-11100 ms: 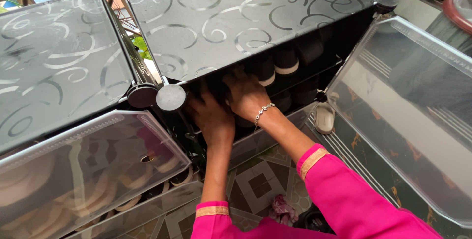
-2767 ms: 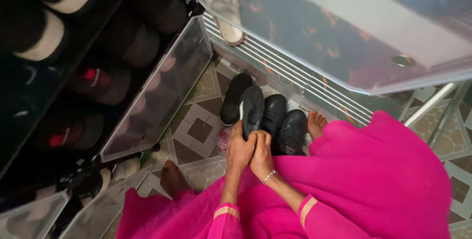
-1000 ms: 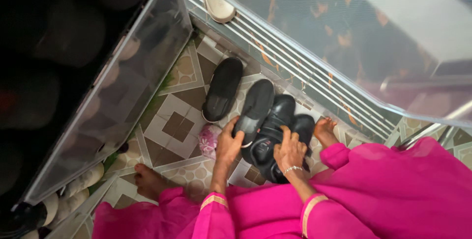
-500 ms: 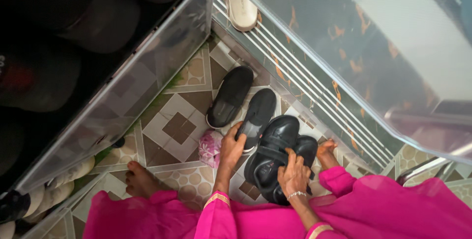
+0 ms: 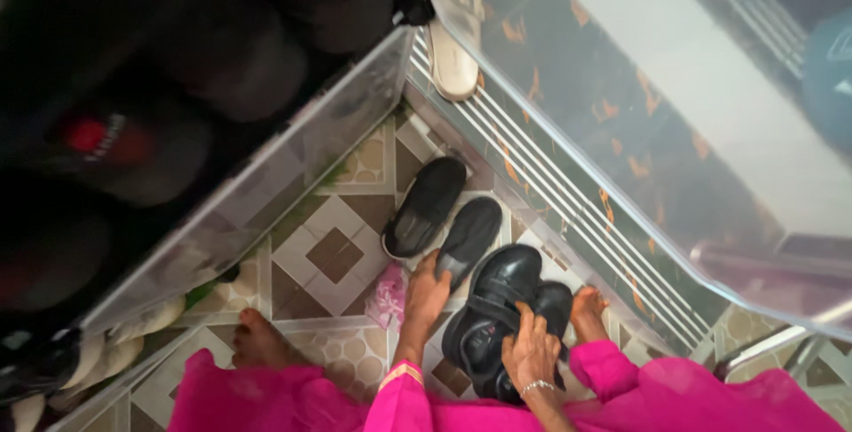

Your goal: The person removes various shoes from a transparent shoe rack and places them on the floor. The person handles black slip-ons, sandals, sneakers, and white sneakers one by one, arranging them in a line on the tiled floor.

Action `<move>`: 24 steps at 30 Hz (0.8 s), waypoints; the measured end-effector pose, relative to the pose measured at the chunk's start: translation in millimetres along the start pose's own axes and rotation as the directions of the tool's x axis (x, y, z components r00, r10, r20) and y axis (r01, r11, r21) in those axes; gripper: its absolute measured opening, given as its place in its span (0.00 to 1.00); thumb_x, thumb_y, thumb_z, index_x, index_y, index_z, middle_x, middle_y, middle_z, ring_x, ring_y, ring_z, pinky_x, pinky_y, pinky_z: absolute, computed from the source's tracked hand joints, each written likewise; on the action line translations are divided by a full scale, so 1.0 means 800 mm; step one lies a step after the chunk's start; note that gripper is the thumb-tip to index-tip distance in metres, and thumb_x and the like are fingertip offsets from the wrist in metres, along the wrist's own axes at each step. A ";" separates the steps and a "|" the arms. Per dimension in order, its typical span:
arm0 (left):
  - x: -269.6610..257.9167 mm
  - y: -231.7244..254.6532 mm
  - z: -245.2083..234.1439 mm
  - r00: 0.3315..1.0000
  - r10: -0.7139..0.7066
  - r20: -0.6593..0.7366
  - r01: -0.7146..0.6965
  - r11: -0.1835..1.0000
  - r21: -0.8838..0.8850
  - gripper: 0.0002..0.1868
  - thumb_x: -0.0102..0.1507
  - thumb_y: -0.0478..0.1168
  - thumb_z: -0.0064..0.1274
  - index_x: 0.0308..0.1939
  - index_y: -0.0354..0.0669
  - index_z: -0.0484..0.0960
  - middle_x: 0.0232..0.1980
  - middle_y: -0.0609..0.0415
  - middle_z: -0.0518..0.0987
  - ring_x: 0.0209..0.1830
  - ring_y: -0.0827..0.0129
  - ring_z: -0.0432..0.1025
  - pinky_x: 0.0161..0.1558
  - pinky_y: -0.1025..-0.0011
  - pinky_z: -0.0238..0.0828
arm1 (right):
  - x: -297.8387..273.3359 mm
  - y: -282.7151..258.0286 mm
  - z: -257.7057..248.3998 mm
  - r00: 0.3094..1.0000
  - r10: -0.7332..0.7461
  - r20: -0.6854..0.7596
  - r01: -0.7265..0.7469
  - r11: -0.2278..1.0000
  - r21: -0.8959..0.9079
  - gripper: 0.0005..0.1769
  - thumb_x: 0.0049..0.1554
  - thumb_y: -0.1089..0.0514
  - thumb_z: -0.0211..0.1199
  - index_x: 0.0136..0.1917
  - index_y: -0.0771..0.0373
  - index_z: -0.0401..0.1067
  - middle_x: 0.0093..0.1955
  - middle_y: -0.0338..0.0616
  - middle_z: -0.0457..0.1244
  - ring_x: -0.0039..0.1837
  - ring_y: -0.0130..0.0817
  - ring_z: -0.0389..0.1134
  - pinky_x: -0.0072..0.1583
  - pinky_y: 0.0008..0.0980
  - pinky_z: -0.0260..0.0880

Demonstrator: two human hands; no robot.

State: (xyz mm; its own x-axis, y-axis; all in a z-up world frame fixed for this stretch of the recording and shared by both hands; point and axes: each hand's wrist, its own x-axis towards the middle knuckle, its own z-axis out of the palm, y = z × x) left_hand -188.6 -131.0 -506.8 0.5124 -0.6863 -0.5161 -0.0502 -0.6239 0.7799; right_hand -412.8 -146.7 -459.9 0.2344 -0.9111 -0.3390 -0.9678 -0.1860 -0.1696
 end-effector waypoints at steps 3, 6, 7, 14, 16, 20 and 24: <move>-0.012 0.021 -0.009 1.000 -0.017 0.010 0.016 1.000 0.021 0.32 0.62 0.45 0.51 0.70 0.41 0.69 0.72 0.42 0.69 0.73 0.50 0.62 0.72 0.62 0.56 | -0.002 -0.001 -0.008 1.000 -0.011 0.004 0.011 1.000 -0.027 0.39 0.50 0.47 0.65 0.73 0.45 0.58 0.59 0.52 0.62 0.57 0.57 0.67 0.63 0.54 0.63; -0.023 0.043 -0.017 1.000 0.016 0.001 -0.016 0.999 0.034 0.32 0.63 0.47 0.52 0.71 0.41 0.68 0.72 0.40 0.67 0.73 0.48 0.61 0.71 0.62 0.56 | 0.002 -0.013 -0.030 0.999 -0.011 0.036 0.013 0.998 -0.057 0.43 0.48 0.40 0.70 0.74 0.43 0.56 0.63 0.50 0.61 0.58 0.57 0.68 0.62 0.53 0.66; -0.028 0.049 -0.019 0.999 0.036 -0.006 -0.036 0.999 0.036 0.33 0.64 0.47 0.52 0.71 0.41 0.68 0.72 0.39 0.67 0.73 0.48 0.61 0.71 0.62 0.56 | 0.003 -0.018 -0.039 0.999 -0.011 0.052 0.014 0.998 -0.068 0.46 0.47 0.39 0.71 0.74 0.42 0.55 0.64 0.49 0.61 0.59 0.58 0.68 0.62 0.53 0.66; -0.087 0.089 -0.046 0.997 0.062 0.046 -0.066 0.992 0.103 0.29 0.64 0.50 0.51 0.66 0.40 0.73 0.70 0.40 0.70 0.72 0.49 0.63 0.71 0.61 0.58 | 0.013 -0.056 -0.092 0.993 -0.116 -0.018 0.117 0.991 0.059 0.46 0.47 0.43 0.72 0.74 0.42 0.55 0.66 0.49 0.61 0.60 0.58 0.69 0.61 0.53 0.68; -0.101 0.099 -0.057 0.993 0.106 0.055 -0.112 0.987 0.113 0.28 0.64 0.49 0.51 0.66 0.40 0.73 0.70 0.41 0.71 0.72 0.49 0.64 0.70 0.60 0.59 | 0.011 -0.066 -0.102 0.988 -0.151 -0.030 0.154 0.982 0.113 0.43 0.48 0.44 0.71 0.73 0.43 0.56 0.64 0.49 0.62 0.60 0.59 0.69 0.61 0.53 0.69; -0.124 0.134 -0.091 0.996 0.082 0.029 -0.085 0.983 0.160 0.26 0.65 0.49 0.50 0.66 0.47 0.73 0.70 0.45 0.70 0.70 0.49 0.64 0.68 0.58 0.61 | -0.003 -0.084 -0.121 0.978 -0.204 -0.051 0.210 0.964 0.163 0.43 0.48 0.45 0.71 0.73 0.43 0.56 0.65 0.52 0.61 0.59 0.61 0.69 0.61 0.53 0.69; -0.154 0.167 -0.138 0.973 0.221 -0.062 -0.208 0.964 0.167 0.24 0.66 0.48 0.49 0.65 0.46 0.75 0.67 0.43 0.72 0.69 0.48 0.66 0.66 0.58 0.63 | -0.012 -0.108 -0.136 0.955 -0.286 -0.083 0.296 0.940 0.168 0.42 0.48 0.45 0.72 0.71 0.45 0.57 0.62 0.52 0.62 0.60 0.59 0.68 0.60 0.53 0.69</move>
State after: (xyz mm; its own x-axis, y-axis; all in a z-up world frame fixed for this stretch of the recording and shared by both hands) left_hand -163.6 -88.8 -300.1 0.5405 -0.7827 -0.3085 -0.2980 -0.5210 0.7998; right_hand -341.5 -162.0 -341.8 0.4928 -0.8472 -0.1986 -0.8252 -0.3826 -0.4156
